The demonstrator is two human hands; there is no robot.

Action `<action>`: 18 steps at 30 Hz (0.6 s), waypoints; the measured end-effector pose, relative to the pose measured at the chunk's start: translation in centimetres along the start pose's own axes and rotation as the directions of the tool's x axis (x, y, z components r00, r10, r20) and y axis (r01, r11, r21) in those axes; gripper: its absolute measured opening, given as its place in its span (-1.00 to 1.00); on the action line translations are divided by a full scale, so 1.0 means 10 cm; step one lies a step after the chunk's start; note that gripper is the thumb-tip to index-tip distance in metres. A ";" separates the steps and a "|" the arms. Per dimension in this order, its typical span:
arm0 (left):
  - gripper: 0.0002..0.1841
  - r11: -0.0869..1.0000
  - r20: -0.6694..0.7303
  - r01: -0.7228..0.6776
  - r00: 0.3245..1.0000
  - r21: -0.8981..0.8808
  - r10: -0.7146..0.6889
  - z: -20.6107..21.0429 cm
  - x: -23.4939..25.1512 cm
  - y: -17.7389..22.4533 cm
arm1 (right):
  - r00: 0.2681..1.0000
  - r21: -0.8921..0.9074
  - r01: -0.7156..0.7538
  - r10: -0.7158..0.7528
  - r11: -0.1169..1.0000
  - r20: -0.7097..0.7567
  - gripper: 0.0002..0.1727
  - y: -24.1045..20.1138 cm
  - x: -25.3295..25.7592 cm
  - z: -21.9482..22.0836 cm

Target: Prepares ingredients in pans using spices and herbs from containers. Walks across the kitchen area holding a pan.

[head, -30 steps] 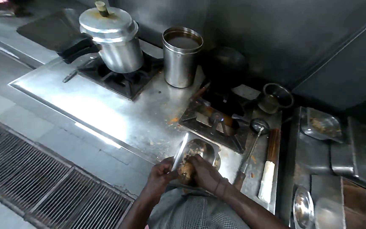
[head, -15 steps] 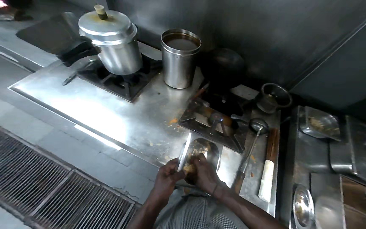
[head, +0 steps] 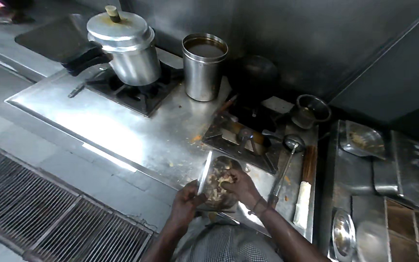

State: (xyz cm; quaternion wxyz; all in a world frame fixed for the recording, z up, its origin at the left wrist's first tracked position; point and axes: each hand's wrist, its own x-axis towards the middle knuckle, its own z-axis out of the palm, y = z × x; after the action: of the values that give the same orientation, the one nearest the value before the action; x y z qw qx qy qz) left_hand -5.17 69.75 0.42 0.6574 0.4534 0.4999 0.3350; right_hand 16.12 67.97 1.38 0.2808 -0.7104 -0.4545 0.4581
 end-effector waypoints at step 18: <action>-0.94 0.994 -0.170 0.053 0.983 -0.093 -0.068 -0.42 0.04 0.00 | 0.917 -0.339 0.257 -0.340 0.905 -0.211 -0.83 -0.01 0.01 -0.38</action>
State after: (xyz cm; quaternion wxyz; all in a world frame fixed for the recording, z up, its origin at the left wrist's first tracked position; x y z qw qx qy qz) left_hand -9.11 71.19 -0.10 0.6406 0.3777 0.5535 0.3749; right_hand 19.52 68.15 2.99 0.2934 -0.7211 -0.5822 0.2345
